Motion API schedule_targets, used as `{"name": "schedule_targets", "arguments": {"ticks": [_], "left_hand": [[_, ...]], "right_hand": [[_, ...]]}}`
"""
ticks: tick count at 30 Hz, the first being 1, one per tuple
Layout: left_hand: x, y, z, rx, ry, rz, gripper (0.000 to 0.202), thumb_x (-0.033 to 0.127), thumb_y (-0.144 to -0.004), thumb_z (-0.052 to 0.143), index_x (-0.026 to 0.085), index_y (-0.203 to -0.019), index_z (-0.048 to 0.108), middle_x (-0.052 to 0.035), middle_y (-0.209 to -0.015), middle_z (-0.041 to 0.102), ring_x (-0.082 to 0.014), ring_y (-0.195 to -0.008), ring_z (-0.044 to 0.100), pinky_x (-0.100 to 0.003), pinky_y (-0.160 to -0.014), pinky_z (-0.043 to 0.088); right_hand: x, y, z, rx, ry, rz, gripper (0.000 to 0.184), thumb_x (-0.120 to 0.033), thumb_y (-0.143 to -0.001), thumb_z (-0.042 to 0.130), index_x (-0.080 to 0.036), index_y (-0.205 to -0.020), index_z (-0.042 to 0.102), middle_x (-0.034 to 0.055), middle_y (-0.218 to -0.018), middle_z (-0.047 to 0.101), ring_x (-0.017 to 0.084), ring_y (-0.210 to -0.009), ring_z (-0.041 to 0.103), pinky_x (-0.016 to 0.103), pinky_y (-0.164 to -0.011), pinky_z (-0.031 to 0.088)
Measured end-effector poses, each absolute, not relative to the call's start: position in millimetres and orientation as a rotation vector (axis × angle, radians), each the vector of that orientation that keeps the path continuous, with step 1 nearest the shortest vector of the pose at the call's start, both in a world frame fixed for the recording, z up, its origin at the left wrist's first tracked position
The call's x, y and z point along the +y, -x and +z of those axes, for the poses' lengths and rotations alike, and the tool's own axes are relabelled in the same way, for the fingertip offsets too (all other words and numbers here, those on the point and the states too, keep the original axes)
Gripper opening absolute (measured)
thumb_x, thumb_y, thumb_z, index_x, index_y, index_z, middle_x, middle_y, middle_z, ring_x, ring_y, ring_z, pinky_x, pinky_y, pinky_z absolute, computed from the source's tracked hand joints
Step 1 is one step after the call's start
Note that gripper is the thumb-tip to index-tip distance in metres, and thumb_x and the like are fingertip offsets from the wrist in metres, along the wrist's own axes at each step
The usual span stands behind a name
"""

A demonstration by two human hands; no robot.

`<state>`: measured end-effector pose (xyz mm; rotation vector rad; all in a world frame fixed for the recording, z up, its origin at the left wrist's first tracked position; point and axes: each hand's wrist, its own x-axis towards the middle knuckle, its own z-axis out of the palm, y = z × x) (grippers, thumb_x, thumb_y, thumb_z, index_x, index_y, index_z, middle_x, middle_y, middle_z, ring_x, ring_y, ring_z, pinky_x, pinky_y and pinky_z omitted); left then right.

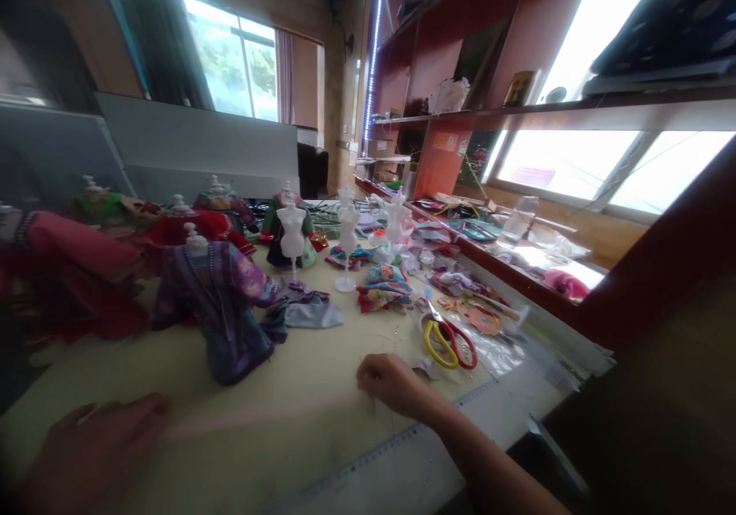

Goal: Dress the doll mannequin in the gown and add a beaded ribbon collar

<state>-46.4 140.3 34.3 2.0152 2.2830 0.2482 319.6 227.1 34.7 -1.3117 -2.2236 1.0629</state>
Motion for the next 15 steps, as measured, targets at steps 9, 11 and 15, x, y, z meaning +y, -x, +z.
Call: {"name": "schedule_targets", "arguments": {"ticks": [9,11,15], "left_hand": [[134,46,44,2.335,-1.999,0.025,0.036,0.018,-0.078,0.031,0.019,-0.092,0.065,-0.0106,-0.085,0.069,-0.0284,-0.089,0.059,-0.051,-0.091,0.023],[134,45,46,2.338,-2.001,0.006,0.037,0.021,-0.079,0.031,0.019,-0.095,0.064,-0.0116,-0.085,0.068,-0.0305,-0.089,0.059,-0.053,-0.088,0.026],[135,39,50,2.520,-1.956,-0.002,0.040,0.026,-0.080,0.035,0.015,-0.110,0.059,-0.0171,-0.108,0.062,-0.0363,-0.100,0.054,-0.059,-0.089,0.023]], "right_hand": [[231,-312,31,-2.223,1.314,1.034,0.008,-0.019,-0.076,0.051,-0.017,-0.078,0.059,-0.0009,-0.063,0.058,0.012,-0.058,0.051,0.022,-0.052,0.034],[231,-310,30,-2.231,1.317,1.025,0.009,-0.018,-0.076,0.051,-0.018,-0.078,0.059,-0.0011,-0.063,0.058,0.012,-0.057,0.050,0.022,-0.052,0.034],[230,-308,28,-2.262,1.336,0.959,0.013,-0.015,-0.074,0.051,-0.018,-0.082,0.061,-0.0008,-0.066,0.059,0.012,-0.060,0.049,0.021,-0.053,0.033]]}}
